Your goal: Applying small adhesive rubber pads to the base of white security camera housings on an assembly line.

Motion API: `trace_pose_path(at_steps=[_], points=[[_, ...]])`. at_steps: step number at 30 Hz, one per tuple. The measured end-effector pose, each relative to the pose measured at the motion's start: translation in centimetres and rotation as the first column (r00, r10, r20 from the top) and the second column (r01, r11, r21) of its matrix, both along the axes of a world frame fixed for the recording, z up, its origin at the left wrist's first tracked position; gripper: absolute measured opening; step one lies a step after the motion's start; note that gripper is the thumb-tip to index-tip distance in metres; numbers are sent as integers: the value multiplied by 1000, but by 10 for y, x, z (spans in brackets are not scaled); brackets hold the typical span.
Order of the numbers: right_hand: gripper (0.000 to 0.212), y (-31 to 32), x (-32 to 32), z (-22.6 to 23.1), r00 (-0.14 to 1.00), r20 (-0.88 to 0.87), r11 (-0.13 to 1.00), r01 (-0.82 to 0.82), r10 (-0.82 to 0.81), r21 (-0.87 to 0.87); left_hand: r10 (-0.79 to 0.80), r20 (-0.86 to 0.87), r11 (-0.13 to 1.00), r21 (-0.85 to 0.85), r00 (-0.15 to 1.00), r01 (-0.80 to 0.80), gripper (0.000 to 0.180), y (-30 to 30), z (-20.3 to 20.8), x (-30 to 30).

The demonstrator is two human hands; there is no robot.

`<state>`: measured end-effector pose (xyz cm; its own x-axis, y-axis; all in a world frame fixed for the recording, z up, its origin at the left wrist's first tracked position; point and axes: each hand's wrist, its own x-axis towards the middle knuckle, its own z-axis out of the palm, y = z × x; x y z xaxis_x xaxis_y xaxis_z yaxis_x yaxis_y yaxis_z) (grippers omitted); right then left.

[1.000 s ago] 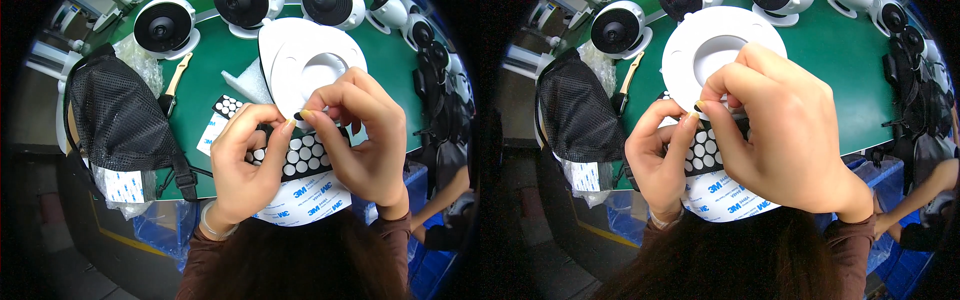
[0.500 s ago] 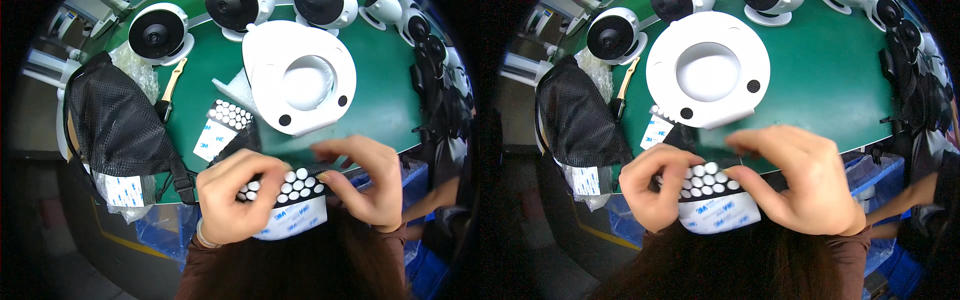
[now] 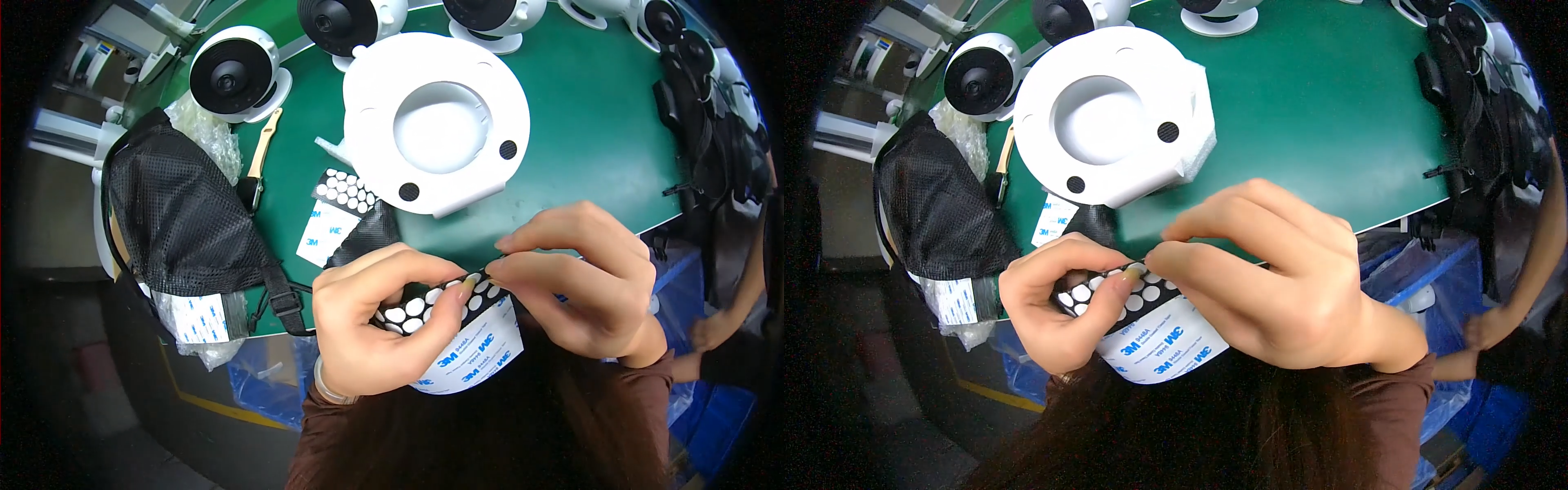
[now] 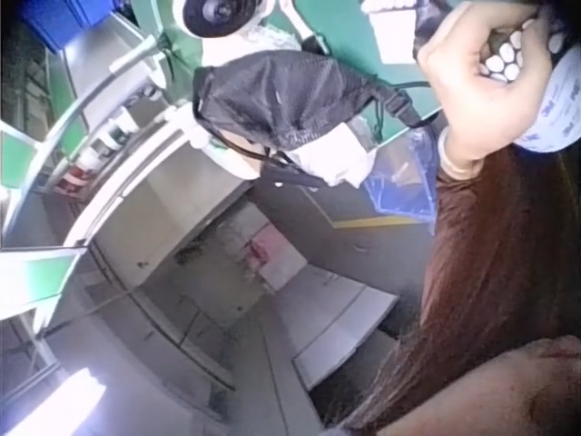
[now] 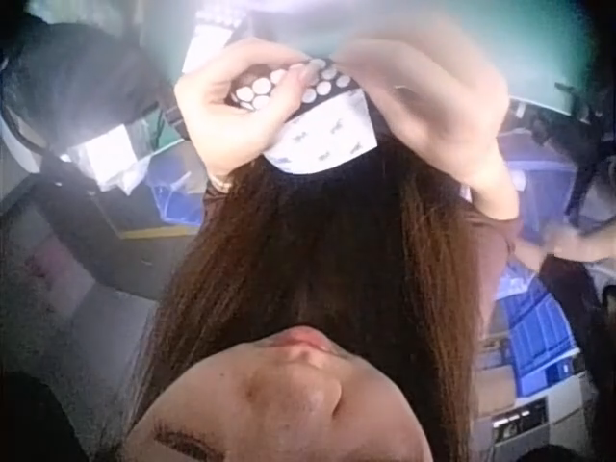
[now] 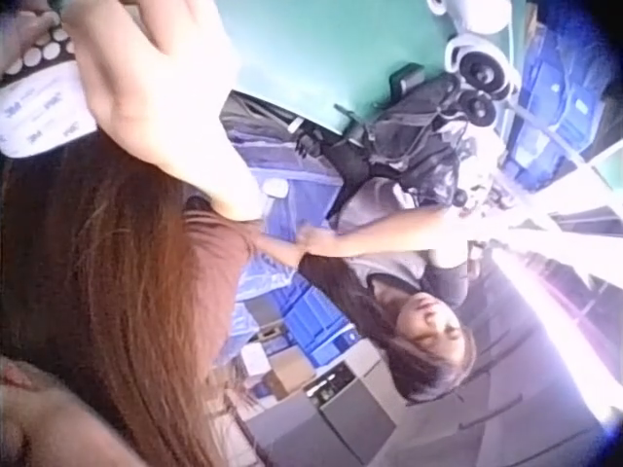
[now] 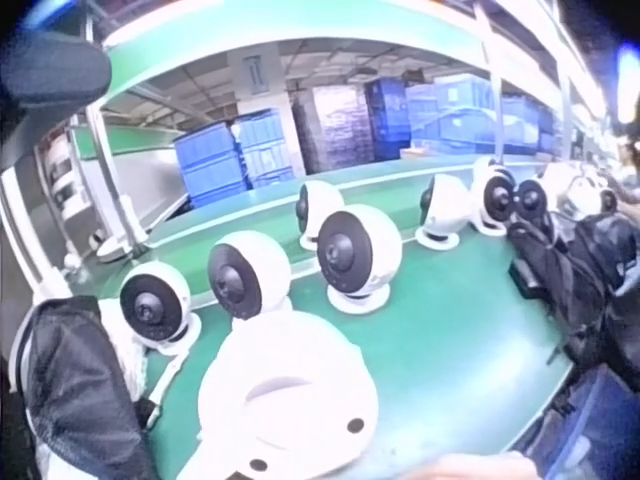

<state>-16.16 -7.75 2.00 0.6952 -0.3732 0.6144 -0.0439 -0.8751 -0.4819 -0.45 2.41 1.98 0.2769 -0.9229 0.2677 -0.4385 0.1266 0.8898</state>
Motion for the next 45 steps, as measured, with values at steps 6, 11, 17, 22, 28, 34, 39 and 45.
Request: trace_pose_path(at_steps=[6,11,17,22,28,34,39,45], points=[[21,-1,1,7,1000,-15,996,11,-9,86,23,-68,1000,-6,997,-24,10,0,-5,0],[21,-3,-2,9,998,-57,971,12,2,237,21,-118,999,-38,993,-25,13,-1,-8,2],[19,-5,-2,10,997,-52,959,-39,56,280,-34,-128,998,-52,991,27,15,-3,-6,0],[17,-3,0,8,998,-21,989,-50,53,143,6,-76,999,-46,997,-9,13,0,-3,1],[20,-5,1,8,999,-33,1000,20,-20,-20,21,-71,999,-44,997,-24,10,-3,-5,-2],[20,-11,4,5,1000,-5,974,-19,18,-228,53,-59,998,-21,997,-54,9,-2,-5,-2],[25,-16,6,14,990,-136,994,-53,39,-95,50,-58,997,-53,997,-53,7,-4,-5,-3],[13,-10,8,15,994,-45,936,-106,97,-336,290,-41,953,-80,956,-292,7,-6,-13,7]])
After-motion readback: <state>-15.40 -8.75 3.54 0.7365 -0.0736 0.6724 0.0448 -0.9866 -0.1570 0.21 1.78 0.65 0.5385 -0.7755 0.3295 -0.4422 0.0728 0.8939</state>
